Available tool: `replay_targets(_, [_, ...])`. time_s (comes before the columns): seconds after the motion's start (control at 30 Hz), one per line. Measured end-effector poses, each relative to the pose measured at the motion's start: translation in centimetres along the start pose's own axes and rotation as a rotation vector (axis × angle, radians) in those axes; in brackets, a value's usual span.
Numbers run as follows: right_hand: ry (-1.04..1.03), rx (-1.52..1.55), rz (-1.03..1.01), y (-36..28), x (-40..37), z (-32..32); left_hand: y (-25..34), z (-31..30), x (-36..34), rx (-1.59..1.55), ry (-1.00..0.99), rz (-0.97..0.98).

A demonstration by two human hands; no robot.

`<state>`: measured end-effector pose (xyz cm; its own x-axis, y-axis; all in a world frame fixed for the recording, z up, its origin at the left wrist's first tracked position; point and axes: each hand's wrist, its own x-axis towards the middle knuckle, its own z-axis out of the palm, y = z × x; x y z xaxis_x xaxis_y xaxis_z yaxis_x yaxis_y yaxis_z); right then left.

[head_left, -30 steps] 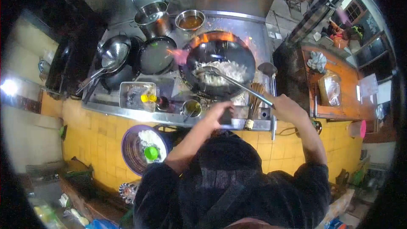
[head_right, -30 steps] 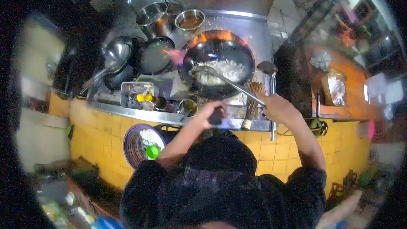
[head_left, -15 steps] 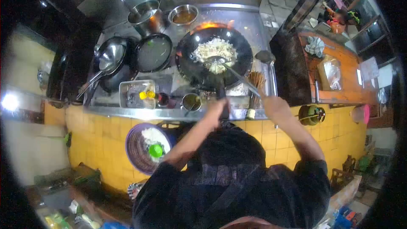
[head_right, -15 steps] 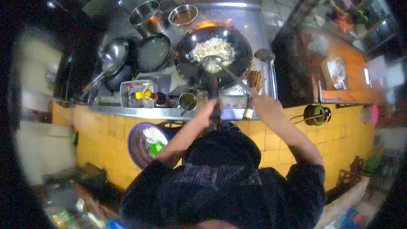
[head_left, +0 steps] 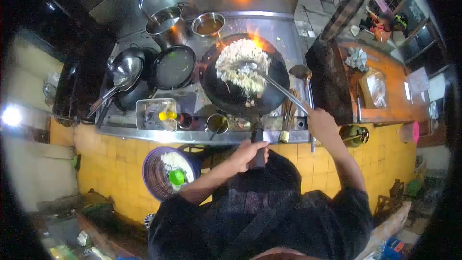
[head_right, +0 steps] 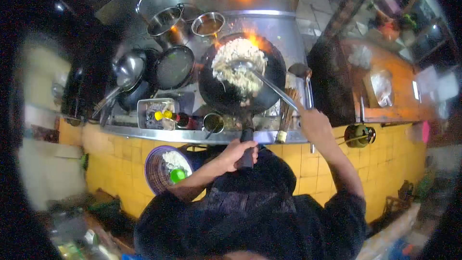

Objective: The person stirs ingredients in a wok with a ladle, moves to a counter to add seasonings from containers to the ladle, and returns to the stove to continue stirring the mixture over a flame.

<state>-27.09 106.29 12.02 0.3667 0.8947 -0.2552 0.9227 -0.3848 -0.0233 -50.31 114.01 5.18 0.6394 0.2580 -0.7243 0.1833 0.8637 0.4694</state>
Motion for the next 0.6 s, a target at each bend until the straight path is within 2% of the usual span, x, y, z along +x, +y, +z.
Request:
replay_targets(0.07, [0.021, 0.167, -0.005, 0.1, -2.1, -2.1, 0.8, -1.6, 2.7, 0.159, 0.154, 0.132])
replay_targets(0.13, [0.054, 0.235, 0.017, 0.1, -1.3, -1.0, 0.5, -5.8, 9.5, 0.231, 0.099, 0.365])
replay_targets(0.17, [0.001, 0.383, 0.063, -0.5, 0.0, -0.6, 1.5, -6.0, 10.2, 0.232, 0.1, 0.37])
replay_targets(0.2, [-0.056, 0.531, 0.108, -1.1, 1.1, 0.6, 2.4, -6.3, 10.7, 0.352, 0.181, 0.375])
replay_targets(0.23, [0.065, 0.61, 0.049, -1.6, 3.2, 4.6, 3.2, -6.5, 11.1, 0.474, 0.263, 0.386])
replay_targets(0.27, [0.187, 0.684, -0.014, -2.2, 6.2, 9.6, 3.1, -7.5, 12.5, 0.474, 0.262, 0.4])
replay_targets(0.33, [0.011, 0.279, -0.26, -3.2, 11.4, 16.7, 1.1, -9.4, 15.5, 0.135, 0.07, 0.458])
replay_targets(0.37, [0.02, 0.273, -0.264, -3.7, 12.5, 15.4, 1.3, -9.4, 15.3, 0.142, 0.061, 0.457])
replay_targets(0.43, [-0.083, 0.481, -0.063, -4.4, 13.8, 11.3, 1.4, -10.0, 16.5, 0.174, 0.082, 0.453])
replay_targets(0.47, [-0.082, 0.475, -0.07, -4.4, 13.3, 10.1, 0.9, -10.7, 17.2, 0.204, 0.113, 0.429])
replay_targets(0.53, [0.012, 0.459, -0.027, -4.7, 11.9, 8.8, 1.3, -10.9, 17.0, 0.131, 0.041, 0.433])
replay_targets(0.57, [0.076, 0.485, 0.17, -4.9, 11.6, 10.6, 2.0, -9.7, 15.5, 0.014, 0.036, 0.312])
replay_targets(0.6, [0.069, 0.48, 0.17, -4.2, 12.1, 11.8, 2.5, -8.5, 14.2, -0.108, 0.03, 0.187])
